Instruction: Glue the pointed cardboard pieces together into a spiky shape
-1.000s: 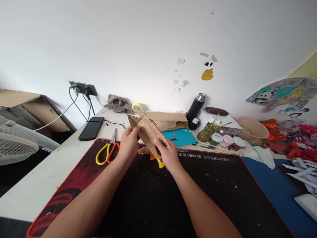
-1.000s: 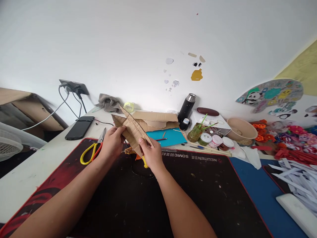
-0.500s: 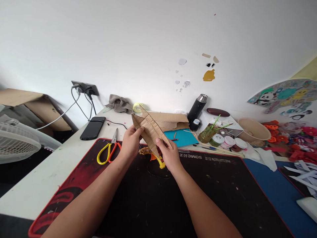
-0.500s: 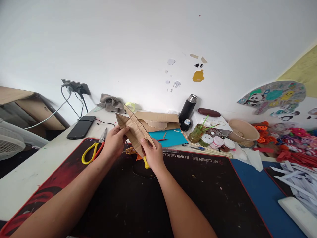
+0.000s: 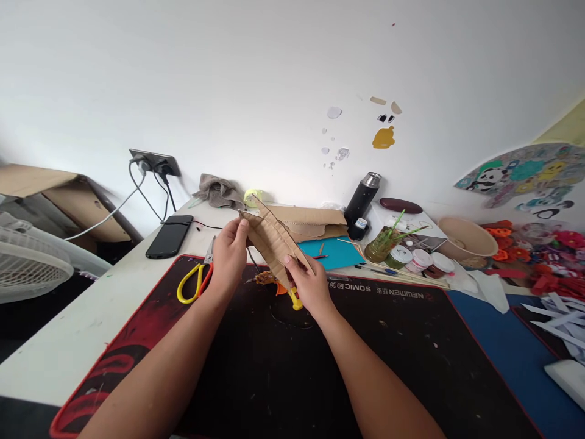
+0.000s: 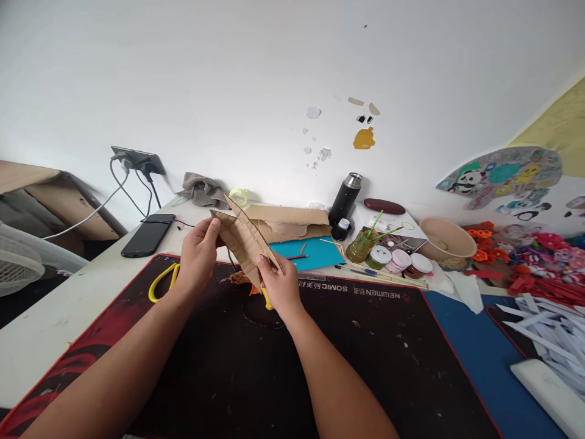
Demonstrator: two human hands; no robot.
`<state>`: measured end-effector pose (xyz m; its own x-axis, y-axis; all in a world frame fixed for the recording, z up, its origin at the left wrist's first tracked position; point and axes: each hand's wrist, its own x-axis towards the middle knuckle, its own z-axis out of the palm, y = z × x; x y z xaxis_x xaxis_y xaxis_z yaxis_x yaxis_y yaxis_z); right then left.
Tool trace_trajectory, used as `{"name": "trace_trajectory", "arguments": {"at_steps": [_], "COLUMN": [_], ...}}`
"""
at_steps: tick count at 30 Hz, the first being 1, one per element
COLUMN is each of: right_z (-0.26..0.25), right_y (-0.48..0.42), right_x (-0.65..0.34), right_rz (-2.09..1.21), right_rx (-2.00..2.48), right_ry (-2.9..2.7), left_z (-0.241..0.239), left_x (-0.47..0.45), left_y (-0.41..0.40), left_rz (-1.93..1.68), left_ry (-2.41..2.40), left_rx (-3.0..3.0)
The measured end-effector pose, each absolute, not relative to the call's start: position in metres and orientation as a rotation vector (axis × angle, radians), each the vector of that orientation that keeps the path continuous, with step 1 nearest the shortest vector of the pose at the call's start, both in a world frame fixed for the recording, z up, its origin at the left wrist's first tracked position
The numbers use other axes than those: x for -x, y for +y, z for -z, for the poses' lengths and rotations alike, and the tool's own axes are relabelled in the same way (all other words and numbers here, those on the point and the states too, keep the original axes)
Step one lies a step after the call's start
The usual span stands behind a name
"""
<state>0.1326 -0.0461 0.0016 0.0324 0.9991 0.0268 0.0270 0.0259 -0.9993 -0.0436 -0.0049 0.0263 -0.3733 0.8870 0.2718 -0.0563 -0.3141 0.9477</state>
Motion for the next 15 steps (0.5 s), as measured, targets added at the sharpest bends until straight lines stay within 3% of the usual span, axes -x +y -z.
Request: {"name": "trace_trajectory", "arguments": {"at_steps": [6,15], "right_z": [0.001,-0.008], "right_y": [-0.046,-0.044], "right_x": [-0.134,-0.135], "right_rz": [-1.095,-1.157], "right_rx": [1.163,1.152], "right_ry": [-1.322,-1.160], "left_z": [-0.027,-0.028], "left_x": [0.050,0.051], "left_y": [-0.006,0.005], "left_rz": [-1.764,-1.792], "left_ry": [1.333,0.997], "left_rx": [-1.220,-0.792]}}
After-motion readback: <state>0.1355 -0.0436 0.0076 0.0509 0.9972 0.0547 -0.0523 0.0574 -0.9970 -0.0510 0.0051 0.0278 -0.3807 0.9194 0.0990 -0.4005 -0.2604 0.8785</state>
